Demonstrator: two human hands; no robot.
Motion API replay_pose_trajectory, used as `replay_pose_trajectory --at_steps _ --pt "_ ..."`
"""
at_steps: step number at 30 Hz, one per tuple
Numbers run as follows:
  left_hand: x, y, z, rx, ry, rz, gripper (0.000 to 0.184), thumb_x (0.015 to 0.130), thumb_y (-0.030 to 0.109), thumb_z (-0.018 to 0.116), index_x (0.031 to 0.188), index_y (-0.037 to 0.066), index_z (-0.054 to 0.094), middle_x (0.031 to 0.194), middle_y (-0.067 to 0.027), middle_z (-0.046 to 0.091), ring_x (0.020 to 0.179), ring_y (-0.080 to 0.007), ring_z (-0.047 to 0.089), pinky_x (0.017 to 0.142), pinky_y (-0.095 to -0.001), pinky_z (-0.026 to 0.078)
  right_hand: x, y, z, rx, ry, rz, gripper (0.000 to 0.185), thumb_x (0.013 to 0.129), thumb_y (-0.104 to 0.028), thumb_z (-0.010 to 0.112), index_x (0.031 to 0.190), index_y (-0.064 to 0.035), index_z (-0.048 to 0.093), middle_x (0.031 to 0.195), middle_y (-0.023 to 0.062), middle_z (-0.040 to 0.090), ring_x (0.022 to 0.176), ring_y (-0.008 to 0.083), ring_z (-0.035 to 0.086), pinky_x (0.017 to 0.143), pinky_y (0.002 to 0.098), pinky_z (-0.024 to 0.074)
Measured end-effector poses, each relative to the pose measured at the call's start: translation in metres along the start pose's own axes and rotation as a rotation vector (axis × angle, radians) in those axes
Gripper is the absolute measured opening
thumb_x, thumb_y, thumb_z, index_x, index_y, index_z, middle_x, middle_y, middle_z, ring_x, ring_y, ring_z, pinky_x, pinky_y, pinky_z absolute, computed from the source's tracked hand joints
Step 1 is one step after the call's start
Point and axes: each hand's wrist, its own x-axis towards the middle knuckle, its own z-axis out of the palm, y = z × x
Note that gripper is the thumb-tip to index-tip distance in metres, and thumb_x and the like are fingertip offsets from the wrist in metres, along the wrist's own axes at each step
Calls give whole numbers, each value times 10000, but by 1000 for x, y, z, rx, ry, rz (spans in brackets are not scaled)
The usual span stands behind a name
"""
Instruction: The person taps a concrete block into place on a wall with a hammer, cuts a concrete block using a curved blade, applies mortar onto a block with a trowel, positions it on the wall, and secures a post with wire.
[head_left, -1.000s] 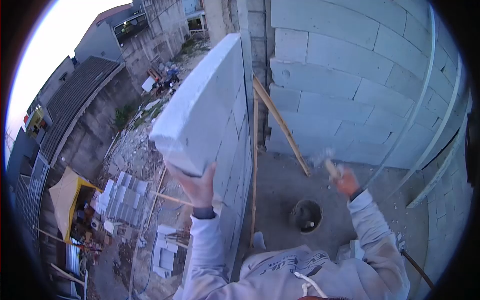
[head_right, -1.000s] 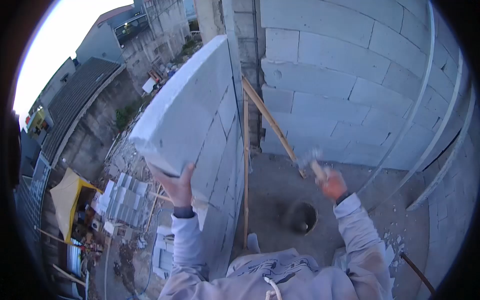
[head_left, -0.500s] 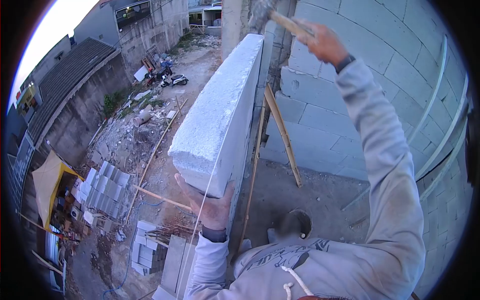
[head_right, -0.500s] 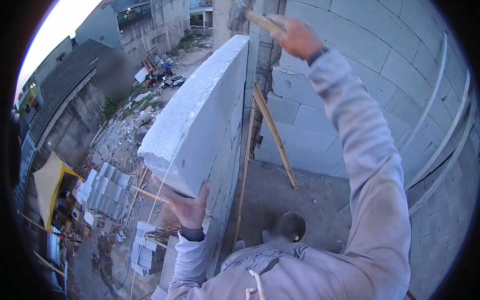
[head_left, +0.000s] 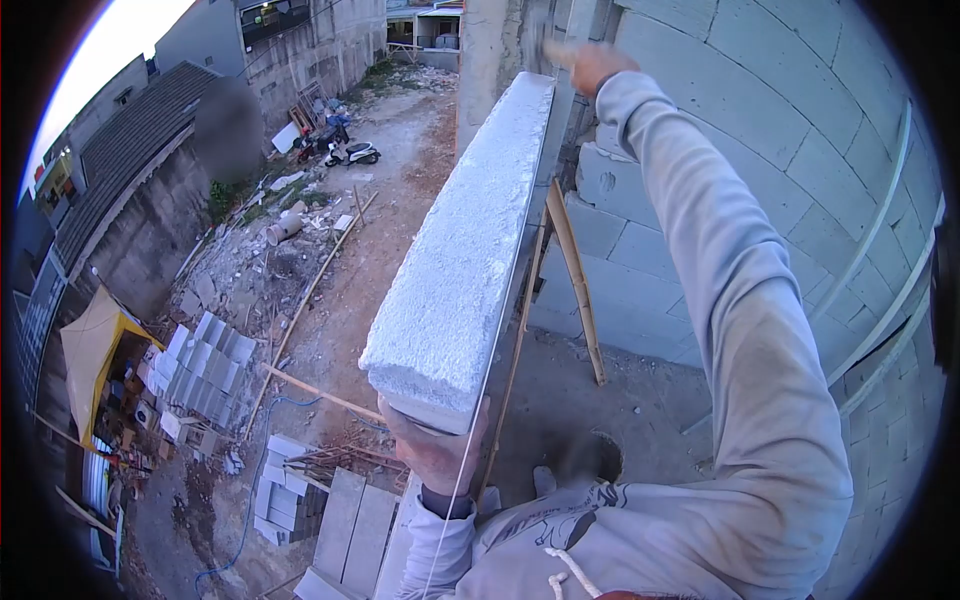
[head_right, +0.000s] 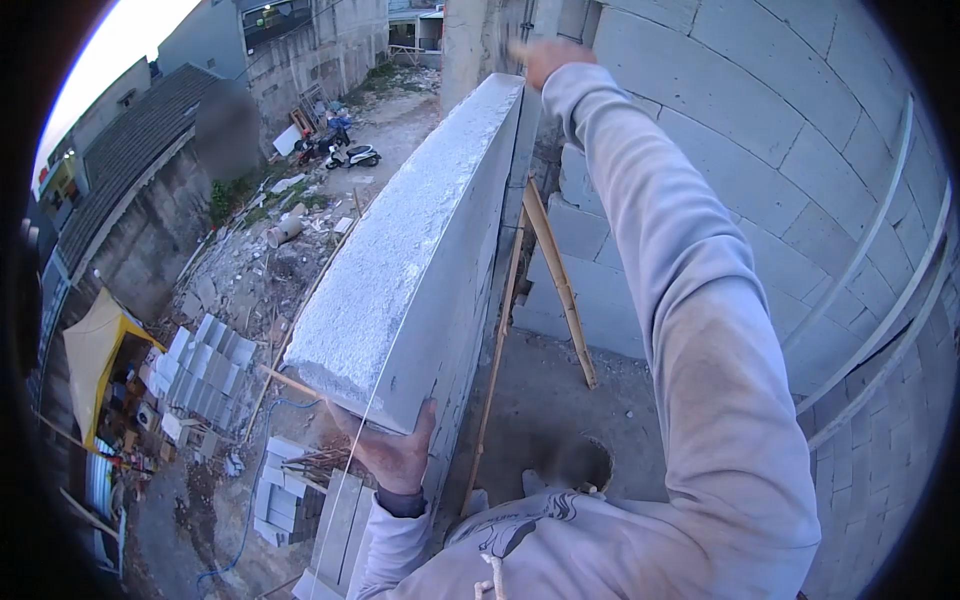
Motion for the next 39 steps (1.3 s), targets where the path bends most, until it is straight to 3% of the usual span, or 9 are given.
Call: replay_pose_trajectory --at_steps 2,4,16,19,22,26,29,37,39 --pt "-3 -1 1 -118 -34 -39 1123 631 232 852 1448 -34 129 1356 -250 384 1239 -335 433 1041 -429 341 -2 -8 10 -58 -348 189 402 832 -108 530 1219 -178 612 1085 127 668 1029 298 633 895 423 490" --pt "-3 0 -1 -87 -40 -25 1130 626 226 853 1451 -29 124 1361 -240 379 1242 -332 429 1045 -423 338 -2 -10 7 -60 -347 153 353 847 -142 526 1181 -174 635 1103 122 664 1022 296 637 903 414 487" --pt "-3 -2 -2 4 -52 -61 1164 602 256 870 1448 -23 120 1386 -251 319 1277 -370 369 1062 -470 296 -9 0 -26 -16 -211 89 311 880 -230 540 1154 -134 652 1147 113 652 1081 287 617 927 421 484" --pt "-3 -4 -1 27 -45 -45 1167 596 259 872 1446 -24 124 1386 -252 319 1281 -373 363 1067 -472 286 13 14 -49 27 -194 166 407 889 -260 446 1282 -295 544 979 174 669 880 349 654 775 459 519" --pt "-4 -8 1 -13 -31 -38 1169 588 258 875 1443 -26 131 1390 -252 317 1284 -373 360 1070 -471 284 14 15 -61 91 38 132 361 895 -291 451 1218 -258 608 971 179 673 905 354 652 790 461 514" --pt "-3 -4 -1 13 -40 -55 1160 587 248 875 1441 -24 139 1393 -255 317 1278 -369 374 1060 -467 301 -16 -14 -62 20 -118 16 313 874 -294 514 1119 -177 671 1025 165 668 979 338 638 857 450 496" --pt "2 4 -1 58 -1 30 1088 618 268 872 1420 39 173 1243 -242 519 1072 -347 582 882 -430 476 -39 -28 -34 -48 -266 65 319 875 -220 544 1165 -134 645 1140 122 653 1077 289 619 927 417 484" --pt "-7 -14 3 108 11 -1 1125 609 347 869 1422 26 162 1207 -267 522 1041 -390 588 857 -446 486 -43 -31 -41 -20 -252 146 293 873 -221 548 1127 -133 667 1122 120 660 1071 271 625 905 419 499" --pt "-4 -13 2 135 4 -18 1126 607 353 869 1422 27 164 1204 -271 521 1040 -391 589 853 -449 488 -47 -29 -55 -1 -257 52 357 866 -206 532 1209 -153 613 1110 126 658 1045 298 624 910 421 489"
